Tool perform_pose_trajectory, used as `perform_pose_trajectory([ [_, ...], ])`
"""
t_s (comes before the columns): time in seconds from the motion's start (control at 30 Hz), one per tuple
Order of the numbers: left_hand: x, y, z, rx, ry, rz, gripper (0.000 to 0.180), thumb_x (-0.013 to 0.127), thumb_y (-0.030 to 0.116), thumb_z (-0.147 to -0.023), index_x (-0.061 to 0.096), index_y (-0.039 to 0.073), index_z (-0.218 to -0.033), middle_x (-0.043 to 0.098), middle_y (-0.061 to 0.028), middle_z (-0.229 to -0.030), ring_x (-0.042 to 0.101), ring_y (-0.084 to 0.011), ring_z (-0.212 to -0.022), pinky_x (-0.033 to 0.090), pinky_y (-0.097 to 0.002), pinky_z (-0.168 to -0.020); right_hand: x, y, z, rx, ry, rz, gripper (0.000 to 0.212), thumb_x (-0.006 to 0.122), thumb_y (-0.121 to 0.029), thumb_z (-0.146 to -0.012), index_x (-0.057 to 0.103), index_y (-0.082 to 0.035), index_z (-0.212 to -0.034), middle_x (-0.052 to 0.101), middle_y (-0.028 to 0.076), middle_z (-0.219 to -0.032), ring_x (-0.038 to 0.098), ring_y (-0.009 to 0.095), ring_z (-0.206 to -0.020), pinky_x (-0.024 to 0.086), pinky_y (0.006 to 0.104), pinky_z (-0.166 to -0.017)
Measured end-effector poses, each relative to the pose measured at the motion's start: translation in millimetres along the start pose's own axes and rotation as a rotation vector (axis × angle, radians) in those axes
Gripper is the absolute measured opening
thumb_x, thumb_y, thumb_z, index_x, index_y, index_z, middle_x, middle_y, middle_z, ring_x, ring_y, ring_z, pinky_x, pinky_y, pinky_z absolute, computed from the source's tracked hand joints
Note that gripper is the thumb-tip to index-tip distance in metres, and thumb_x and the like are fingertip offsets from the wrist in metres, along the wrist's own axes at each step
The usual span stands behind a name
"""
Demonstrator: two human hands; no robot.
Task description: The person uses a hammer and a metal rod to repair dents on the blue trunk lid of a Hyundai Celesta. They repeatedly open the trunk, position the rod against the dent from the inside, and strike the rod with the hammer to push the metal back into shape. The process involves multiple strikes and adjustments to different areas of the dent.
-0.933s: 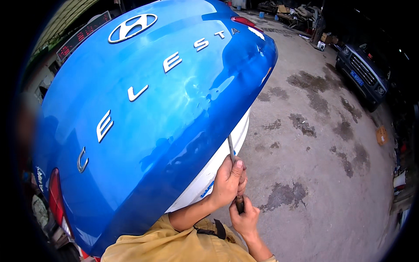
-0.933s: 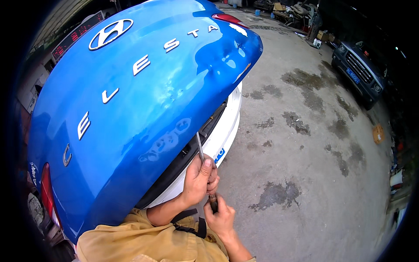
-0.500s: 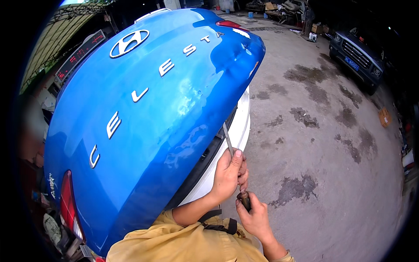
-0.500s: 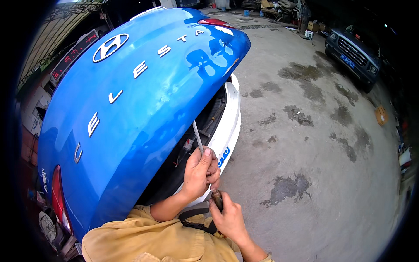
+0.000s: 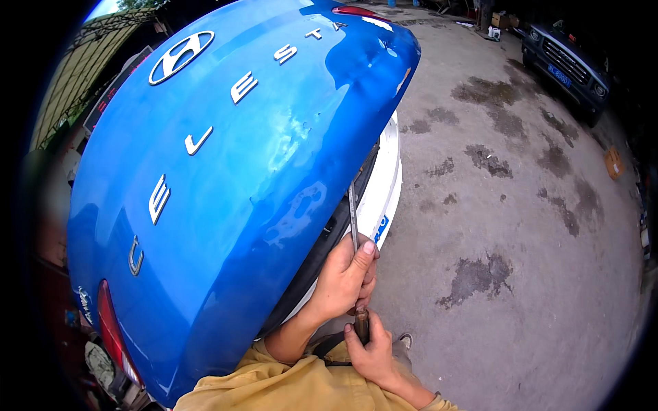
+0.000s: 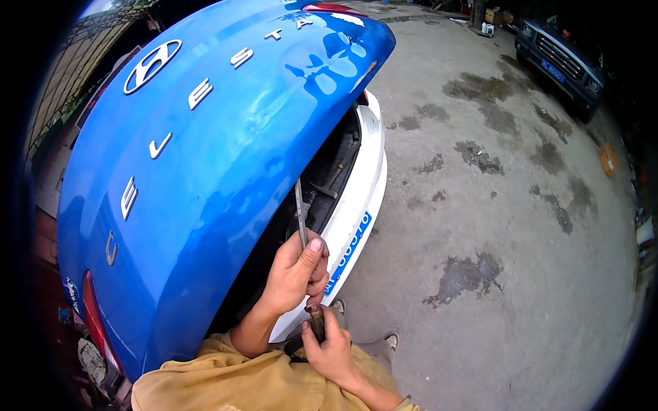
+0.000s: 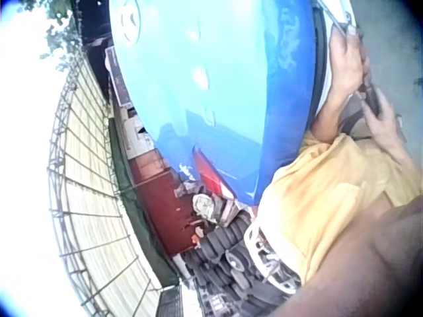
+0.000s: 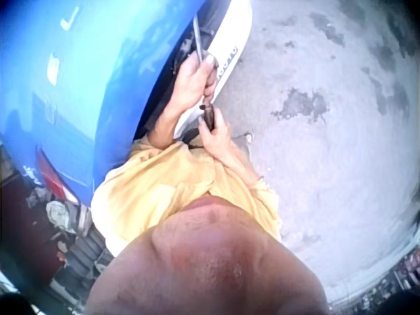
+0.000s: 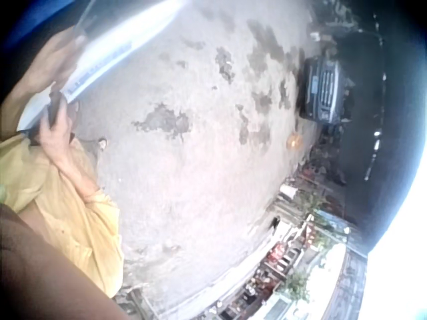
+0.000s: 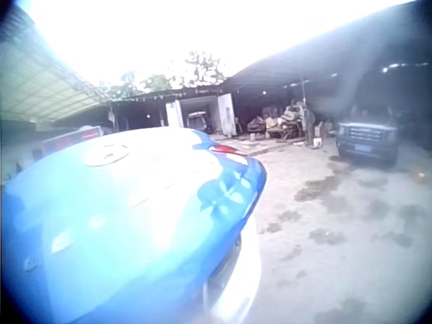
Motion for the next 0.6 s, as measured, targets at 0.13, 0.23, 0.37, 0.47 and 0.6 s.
perform_pose_trajectory([
  [0.13,-2.3,2.8,-0.7,0.013,-0.044,0.086,0.030,0.042,0.030,-0.109,0.042,0.003,-0.097,0.034,-0.0010,-0.060,0.031,-0.0076,-0.039,0.030,-0.0256,-0.034,2.3,-5.4,1.0,-0.105,0.053,0.019,0.039,0.070,-0.007,-0.089,0.055,0.006,-0.122,0.069,0.013,-0.081,0.068,0.021,-0.062,0.051,0.0318,-0.057],
  [0.23,-2.6,7.3,-3.1,0.025,-0.061,0.013,0.029,0.043,0.029,-0.109,0.043,0.003,-0.097,0.035,-0.0006,-0.059,0.032,-0.0072,-0.039,0.029,-0.0251,-0.035,9.7,6.4,-2.2,-0.170,0.143,0.005,0.034,0.071,-0.004,-0.085,0.059,0.007,-0.116,0.067,0.010,-0.079,0.064,0.013,-0.062,0.051,0.0289,-0.057],
  [0.37,-9.7,4.9,-9.0,0.101,-0.095,-0.064,0.026,0.046,0.027,-0.108,0.043,0.004,-0.096,0.037,0.0003,-0.059,0.032,-0.0055,-0.041,0.028,-0.0246,-0.035,34.4,29.9,-13.3,-0.217,0.202,-0.136,0.033,0.072,-0.003,-0.084,0.061,0.007,-0.114,0.067,0.008,-0.081,0.063,0.011,-0.066,0.052,0.0268,-0.061],
  [0.47,-11.0,4.8,-7.8,0.114,-0.114,-0.025,0.027,0.045,0.029,-0.108,0.043,0.004,-0.096,0.035,0.0007,-0.059,0.029,-0.0054,-0.040,0.027,-0.0246,-0.033,34.5,24.6,-12.9,-0.286,0.197,-0.182,0.033,0.070,-0.002,-0.086,0.059,0.008,-0.115,0.065,0.005,-0.084,0.058,0.008,-0.069,0.048,0.0236,-0.062],
  [0.6,-5.4,5.5,-1.5,0.103,-0.108,0.119,0.031,0.044,0.034,-0.108,0.043,0.005,-0.096,0.031,0.0012,-0.058,0.027,-0.0056,-0.039,0.025,-0.0238,-0.032,13.9,8.6,-2.9,-0.203,0.051,-0.151,0.037,0.069,-0.003,-0.088,0.059,0.008,-0.122,0.071,0.013,-0.094,0.067,0.015,-0.073,0.053,0.0272,-0.067],
])
Point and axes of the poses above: each hand's wrist, its own z-axis away from the middle knuckle, its own x-axis out of the palm, y = z × x, the point moved 6 cm from there along -z, towards the middle knuckle
